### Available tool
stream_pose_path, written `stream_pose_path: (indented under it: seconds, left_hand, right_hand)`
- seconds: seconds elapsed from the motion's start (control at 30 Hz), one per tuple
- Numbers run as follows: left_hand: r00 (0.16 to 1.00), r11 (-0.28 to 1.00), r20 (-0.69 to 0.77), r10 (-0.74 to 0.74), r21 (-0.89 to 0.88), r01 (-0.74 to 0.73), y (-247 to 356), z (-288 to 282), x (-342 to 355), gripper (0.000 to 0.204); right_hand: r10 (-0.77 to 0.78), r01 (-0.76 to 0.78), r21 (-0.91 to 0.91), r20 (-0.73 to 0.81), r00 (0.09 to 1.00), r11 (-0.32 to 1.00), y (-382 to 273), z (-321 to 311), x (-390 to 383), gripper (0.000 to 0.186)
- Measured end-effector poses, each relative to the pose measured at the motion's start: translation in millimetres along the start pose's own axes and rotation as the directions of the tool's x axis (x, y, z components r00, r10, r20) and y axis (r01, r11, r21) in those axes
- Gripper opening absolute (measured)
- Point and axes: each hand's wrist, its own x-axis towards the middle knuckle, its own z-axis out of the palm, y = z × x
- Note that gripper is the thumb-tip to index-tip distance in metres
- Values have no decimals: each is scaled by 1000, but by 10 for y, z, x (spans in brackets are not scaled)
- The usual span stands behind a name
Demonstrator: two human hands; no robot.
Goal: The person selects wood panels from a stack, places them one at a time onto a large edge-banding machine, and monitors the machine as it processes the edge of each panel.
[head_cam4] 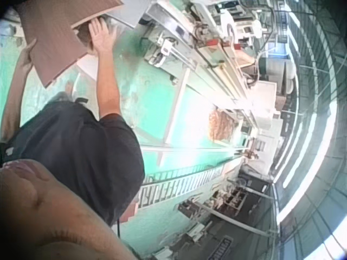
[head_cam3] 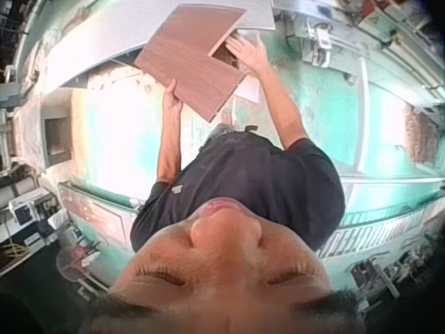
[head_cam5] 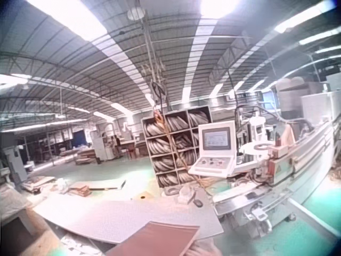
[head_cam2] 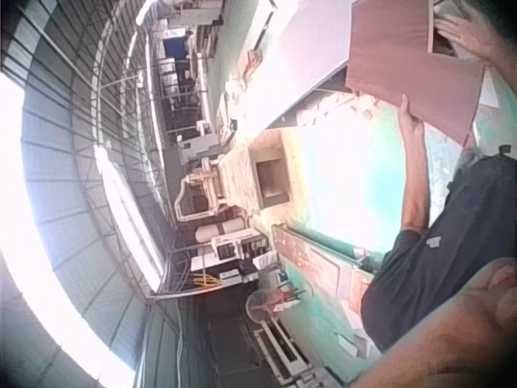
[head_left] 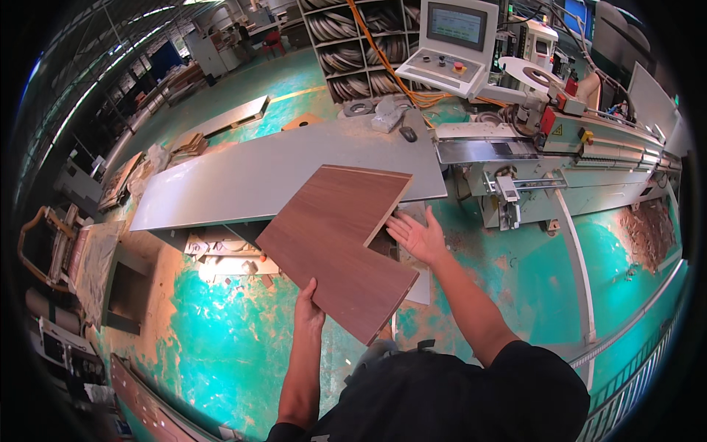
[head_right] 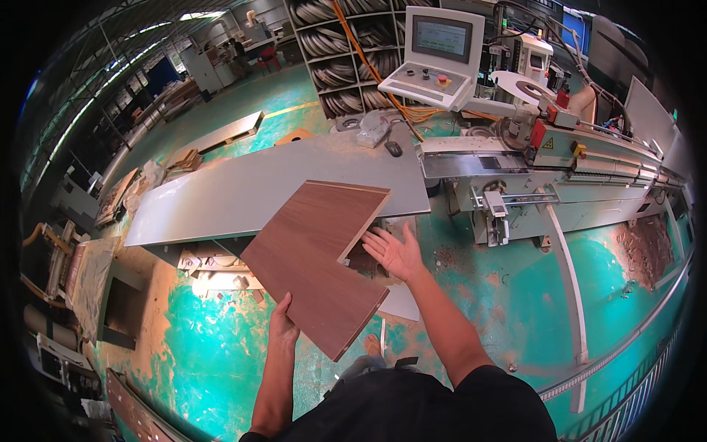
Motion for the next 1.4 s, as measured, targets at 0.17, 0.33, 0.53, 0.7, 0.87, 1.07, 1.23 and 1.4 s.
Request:
stream_pose_path:
  seconds: [0.17,0.33,0.53,0.7,0.87,1.07,1.23,1.4]
  left_hand:
    - [968,965,130,-215,-123,231,-431,860,357,43]
    - [868,874,172,-467,-62,482,-929,1289,535,35]
    - [758,805,296,-581,67,590,-1274,1115,842,48]
    - [930,922,-57,-364,-167,350,-438,318,1387,67]
    - [914,886,-135,-382,227,404,-917,254,1505,57]
    - [868,708,-146,-474,524,474,-1484,738,1930,55]
    - [813,413,-304,-497,740,530,-1849,1367,2345,58]
    - [740,431,-300,-602,658,618,-2100,1617,2527,59]
  right_hand:
    - [-142,147,51,-79,987,988,282,212,-1347,109]
    - [-574,550,-174,-148,805,817,472,425,-1533,90]
    - [-734,628,-409,-519,437,663,-142,114,-1073,57]
    - [-803,746,-406,-524,283,528,-955,-297,-1226,55]
    - [-789,780,-366,-561,250,507,-1858,-800,-1623,55]
    - [-743,787,-319,-623,246,528,-2867,-1395,-1958,53]
    - [-735,818,-299,-646,205,491,-3467,-1720,-2019,47]
    - [-754,815,-329,-630,187,478,-3927,-1899,-1953,44]
